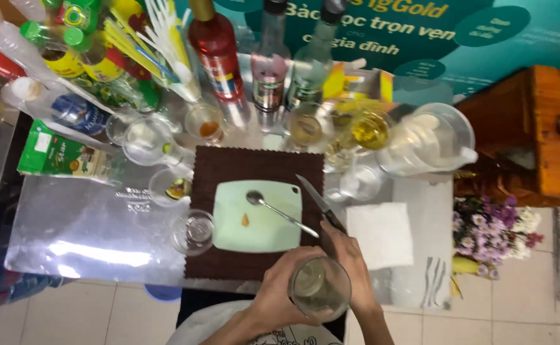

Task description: Preparing a green beverage by stirring it in a glass, adding ice to a shaker, and then shaking the mixture.

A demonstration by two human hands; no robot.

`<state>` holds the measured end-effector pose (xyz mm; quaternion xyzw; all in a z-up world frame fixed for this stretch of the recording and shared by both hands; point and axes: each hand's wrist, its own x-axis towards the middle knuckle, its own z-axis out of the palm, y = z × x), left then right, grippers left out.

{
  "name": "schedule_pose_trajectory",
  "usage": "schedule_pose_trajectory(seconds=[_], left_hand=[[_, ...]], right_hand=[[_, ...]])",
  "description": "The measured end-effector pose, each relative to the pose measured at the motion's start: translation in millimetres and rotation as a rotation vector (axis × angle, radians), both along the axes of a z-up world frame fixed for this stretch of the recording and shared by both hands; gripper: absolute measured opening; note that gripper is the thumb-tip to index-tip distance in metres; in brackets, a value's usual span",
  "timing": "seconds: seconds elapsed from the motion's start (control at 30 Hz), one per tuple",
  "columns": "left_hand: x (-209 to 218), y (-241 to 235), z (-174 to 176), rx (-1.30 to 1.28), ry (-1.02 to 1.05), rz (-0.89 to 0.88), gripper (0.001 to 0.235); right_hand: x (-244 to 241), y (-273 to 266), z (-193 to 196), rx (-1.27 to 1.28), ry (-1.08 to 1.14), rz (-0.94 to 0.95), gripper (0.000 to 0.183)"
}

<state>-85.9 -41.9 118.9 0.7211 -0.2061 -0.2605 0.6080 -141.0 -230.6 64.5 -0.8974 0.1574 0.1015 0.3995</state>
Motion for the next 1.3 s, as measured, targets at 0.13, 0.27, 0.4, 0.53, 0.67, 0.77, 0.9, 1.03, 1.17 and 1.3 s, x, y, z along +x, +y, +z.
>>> schedule_pose_trajectory(seconds=[0.13,0.27,0.4,0.53,0.67,0.77,0.9,1.03,1.17,1.3], left_hand=[[-37,-28,6,-0.143,-0.04,0.052,0.084],[-84,-61,18,-0.131,-0.023,0.107,0.092],[-103,-64,27,-0.096,0.1,-0.072,0.093],[-94,-48,38,-0.067,0.122,-0.138,0.084],[-72,-8,29,-0.214,0.054,-0.283,0.086],[-44,35,34,-0.276,-0.031,-0.343,0.084],[-34,96,40,-0.276,-0.108,-0.34,0.087],[-53,154,45,-0.065,-0.105,-0.344,0.088],[-105,193,46,0.064,0.072,-0.251,0.096],[-177,221,28,0.025,0.06,-0.054,0.097]], right_hand=[[-37,-32,42,0.155,0.062,-0.178,0.062],[-106,-90,28,0.111,-0.048,0.065,0.069],[-156,-100,27,-0.021,0.207,-0.117,0.064],[-168,-61,24,0.028,0.219,-0.218,0.067],[-184,-4,-27,-0.082,0.177,-0.255,0.043],[-152,65,4,-0.024,0.047,-0.38,0.037],[-141,136,47,0.068,0.133,-0.548,0.074],[-167,163,31,-0.001,0.076,-0.476,0.071],[-215,178,42,-0.061,0.032,-0.488,0.061],[-302,187,33,-0.003,0.096,-0.341,0.067]])
